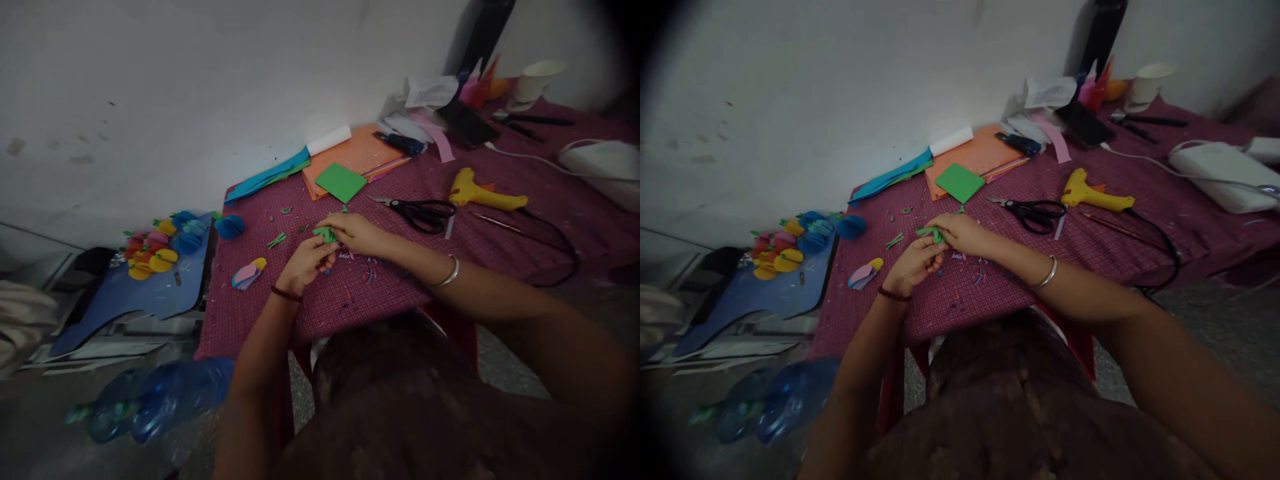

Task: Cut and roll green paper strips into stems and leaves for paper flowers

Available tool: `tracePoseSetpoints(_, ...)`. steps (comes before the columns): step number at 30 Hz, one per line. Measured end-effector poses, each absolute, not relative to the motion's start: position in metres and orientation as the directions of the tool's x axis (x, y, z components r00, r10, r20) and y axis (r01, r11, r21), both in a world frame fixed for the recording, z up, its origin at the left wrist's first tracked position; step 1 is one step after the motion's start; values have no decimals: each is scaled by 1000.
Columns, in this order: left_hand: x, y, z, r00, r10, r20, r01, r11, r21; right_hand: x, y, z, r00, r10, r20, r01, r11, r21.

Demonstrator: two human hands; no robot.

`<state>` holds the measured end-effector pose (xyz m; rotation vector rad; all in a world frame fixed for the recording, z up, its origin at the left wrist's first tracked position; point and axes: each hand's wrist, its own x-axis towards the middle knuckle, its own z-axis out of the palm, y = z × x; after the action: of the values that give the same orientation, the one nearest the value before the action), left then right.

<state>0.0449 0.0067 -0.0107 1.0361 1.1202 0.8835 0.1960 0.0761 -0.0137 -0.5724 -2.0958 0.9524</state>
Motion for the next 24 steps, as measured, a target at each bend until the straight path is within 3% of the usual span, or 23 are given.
tracePoseSetpoints(5, 45, 6, -11, 213, 944, -253, -84, 276, 957, 198, 74, -17, -725, 467, 506, 73, 783, -618)
tracePoseSetpoints(11, 43, 6, -10, 200, 944, -263, -75, 283, 956, 199, 71, -14, -679, 503, 535, 96, 783, -615)
tracePoseSetpoints(14, 43, 4, -10, 206, 941, -269, -37, 282, 959, 199, 70, -9, -601, 657, 455, 105, 629, -770)
tracePoseSetpoints(17, 43, 3, -10, 205, 950, -235, -16, 243, 970, 200, 70, -7, -566, 772, 289, -17, 340, -940)
tracePoseSetpoints(20, 43, 2, -11, 209, 962, -175, -11, 181, 983, 199, 72, -9, -574, 804, 156, -103, 118, -988)
tracePoseSetpoints(24, 44, 1, -11, 144, 983, -115, -11, 118, 993, 198, 77, -15, -473, 870, 137, -180, 57, -982)
